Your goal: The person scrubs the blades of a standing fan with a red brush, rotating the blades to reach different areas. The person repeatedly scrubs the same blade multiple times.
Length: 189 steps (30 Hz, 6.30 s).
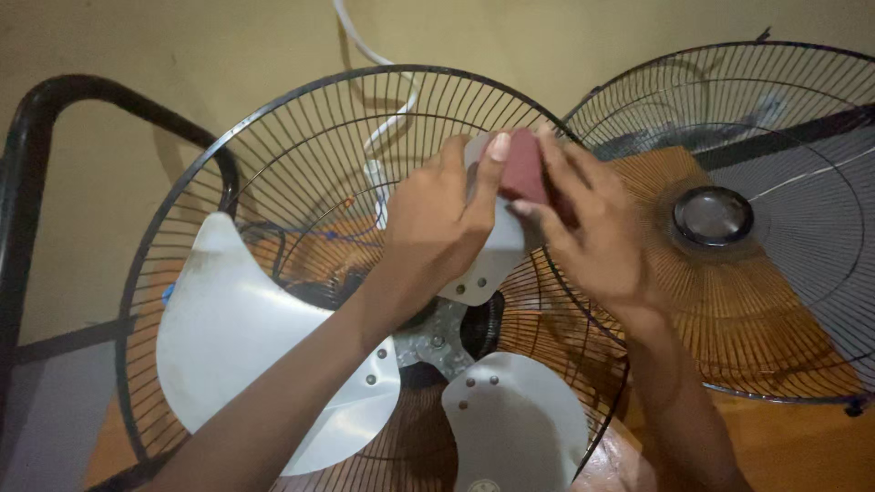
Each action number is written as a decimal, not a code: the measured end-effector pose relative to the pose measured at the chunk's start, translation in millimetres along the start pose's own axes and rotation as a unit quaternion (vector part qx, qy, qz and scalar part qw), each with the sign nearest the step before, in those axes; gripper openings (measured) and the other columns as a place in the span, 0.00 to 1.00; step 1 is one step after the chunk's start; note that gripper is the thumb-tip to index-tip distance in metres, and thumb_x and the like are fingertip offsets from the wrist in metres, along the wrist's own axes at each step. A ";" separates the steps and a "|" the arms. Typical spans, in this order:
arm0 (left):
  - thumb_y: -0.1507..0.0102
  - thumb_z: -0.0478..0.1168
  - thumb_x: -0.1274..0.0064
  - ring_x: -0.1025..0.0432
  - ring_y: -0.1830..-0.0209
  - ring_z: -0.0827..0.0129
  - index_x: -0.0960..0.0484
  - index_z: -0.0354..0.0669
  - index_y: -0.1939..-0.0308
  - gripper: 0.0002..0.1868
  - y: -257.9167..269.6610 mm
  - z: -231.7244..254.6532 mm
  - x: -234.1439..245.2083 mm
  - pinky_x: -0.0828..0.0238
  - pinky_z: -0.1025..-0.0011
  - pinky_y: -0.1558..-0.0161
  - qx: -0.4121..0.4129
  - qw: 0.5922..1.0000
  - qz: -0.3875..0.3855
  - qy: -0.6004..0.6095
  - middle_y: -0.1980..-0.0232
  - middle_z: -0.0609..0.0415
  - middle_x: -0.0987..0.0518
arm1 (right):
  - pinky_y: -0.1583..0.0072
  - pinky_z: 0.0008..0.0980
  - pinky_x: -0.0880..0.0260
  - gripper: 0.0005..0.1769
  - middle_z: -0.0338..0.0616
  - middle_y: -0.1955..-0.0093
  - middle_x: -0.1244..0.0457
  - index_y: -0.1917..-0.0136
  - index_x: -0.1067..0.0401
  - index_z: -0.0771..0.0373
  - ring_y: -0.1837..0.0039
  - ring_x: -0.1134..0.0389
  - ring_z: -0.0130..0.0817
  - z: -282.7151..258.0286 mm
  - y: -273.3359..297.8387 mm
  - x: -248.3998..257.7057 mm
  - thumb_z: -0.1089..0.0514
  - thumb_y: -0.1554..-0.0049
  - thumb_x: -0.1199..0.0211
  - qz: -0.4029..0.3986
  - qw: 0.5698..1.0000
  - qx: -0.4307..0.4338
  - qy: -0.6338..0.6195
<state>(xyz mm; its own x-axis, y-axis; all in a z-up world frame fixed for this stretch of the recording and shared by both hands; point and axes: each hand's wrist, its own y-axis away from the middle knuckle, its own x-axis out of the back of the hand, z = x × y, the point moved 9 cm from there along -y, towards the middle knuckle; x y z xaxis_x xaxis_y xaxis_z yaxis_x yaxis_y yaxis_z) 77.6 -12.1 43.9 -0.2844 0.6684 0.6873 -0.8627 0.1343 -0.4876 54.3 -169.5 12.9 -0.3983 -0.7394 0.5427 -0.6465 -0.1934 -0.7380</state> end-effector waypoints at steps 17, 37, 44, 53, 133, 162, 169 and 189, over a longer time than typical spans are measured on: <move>0.33 0.75 0.67 0.27 0.44 0.35 0.53 0.41 0.20 0.51 20.6 -26.4 10.1 0.21 0.54 0.64 -0.055 0.948 0.012 -0.312 0.23 0.31 0.44 | 0.43 0.39 0.26 0.39 0.63 0.36 0.35 0.21 0.39 0.66 0.39 0.29 0.48 -33.9 22.3 35.3 0.62 0.43 0.28 -0.035 0.999 0.008 0.007; 0.25 0.65 0.64 0.56 0.20 0.36 0.40 0.32 0.24 0.40 109.1 -26.1 102.6 0.76 0.26 0.29 -0.008 0.931 0.026 -0.365 0.24 0.23 0.45 | 0.42 0.37 0.23 0.37 0.63 0.37 0.35 0.22 0.39 0.67 0.39 0.29 0.50 -41.1 32.0 38.5 0.64 0.41 0.29 -0.009 1.000 0.024 -0.007; 0.25 0.61 0.64 0.35 0.36 0.43 0.34 0.28 0.33 0.36 71.5 -41.1 106.5 0.48 0.41 0.30 0.000 0.954 0.126 -0.271 0.39 0.34 0.28 | 0.45 0.35 0.23 0.38 0.59 0.31 0.35 0.20 0.37 0.64 0.38 0.28 0.44 -57.5 36.8 28.3 0.58 0.39 0.28 -0.052 0.997 0.027 -0.048; 0.27 0.61 0.55 0.31 0.40 0.38 0.47 0.21 0.26 0.45 134.3 -58.9 147.8 0.37 0.47 0.40 0.060 0.976 0.081 -0.194 0.38 0.26 0.28 | 0.36 0.46 0.30 0.42 0.57 0.28 0.38 0.21 0.38 0.60 0.31 0.34 0.54 -105.3 49.8 6.4 0.57 0.46 0.28 -0.084 0.994 0.066 0.007; 0.38 0.49 0.41 0.18 0.56 0.55 0.17 0.36 0.52 0.19 226.8 -117.7 177.8 0.24 0.62 0.54 0.159 0.980 -0.077 0.093 0.57 0.44 0.13 | 0.55 0.35 0.24 0.34 0.59 0.44 0.33 0.25 0.33 0.66 0.52 0.29 0.42 -196.2 -32.5 -100.5 0.48 0.39 0.32 -0.100 0.978 0.154 -0.100; 0.28 0.64 0.81 0.23 0.60 0.38 0.19 0.31 0.68 0.43 -55.9 -55.2 -54.7 0.30 0.49 0.49 0.050 0.968 -0.245 -0.021 0.66 0.32 0.19 | 0.47 0.36 0.27 0.38 0.57 0.41 0.34 0.24 0.35 0.63 0.46 0.29 0.42 20.3 1.5 6.4 0.50 0.43 0.28 -0.015 0.997 -0.043 -0.057; 0.27 0.63 0.76 0.27 0.58 0.35 0.18 0.28 0.65 0.42 -65.6 -75.9 -55.7 0.34 0.47 0.51 0.018 0.989 -0.145 0.021 0.65 0.29 0.22 | 0.49 0.35 0.27 0.38 0.54 0.43 0.33 0.26 0.35 0.64 0.50 0.28 0.40 23.6 -16.2 -2.4 0.52 0.45 0.28 -0.028 0.991 -0.122 -0.046; 0.27 0.61 0.74 0.27 0.68 0.35 0.23 0.26 0.75 0.42 -41.3 -72.6 -4.6 0.34 0.47 0.57 0.062 0.992 -0.079 0.078 0.75 0.27 0.26 | 0.43 0.37 0.26 0.36 0.59 0.37 0.33 0.25 0.33 0.65 0.42 0.28 0.44 -10.6 -19.3 -12.3 0.55 0.43 0.26 0.026 0.999 -0.014 -0.038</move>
<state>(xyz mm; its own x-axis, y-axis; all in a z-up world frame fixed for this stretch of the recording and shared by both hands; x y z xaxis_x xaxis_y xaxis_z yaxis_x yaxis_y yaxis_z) 144.9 32.4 21.8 -0.0823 0.7521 0.6539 -0.9386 0.1622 -0.3046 64.8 -149.9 24.7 -0.3827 -0.7947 0.4711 -0.6446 -0.1356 -0.7524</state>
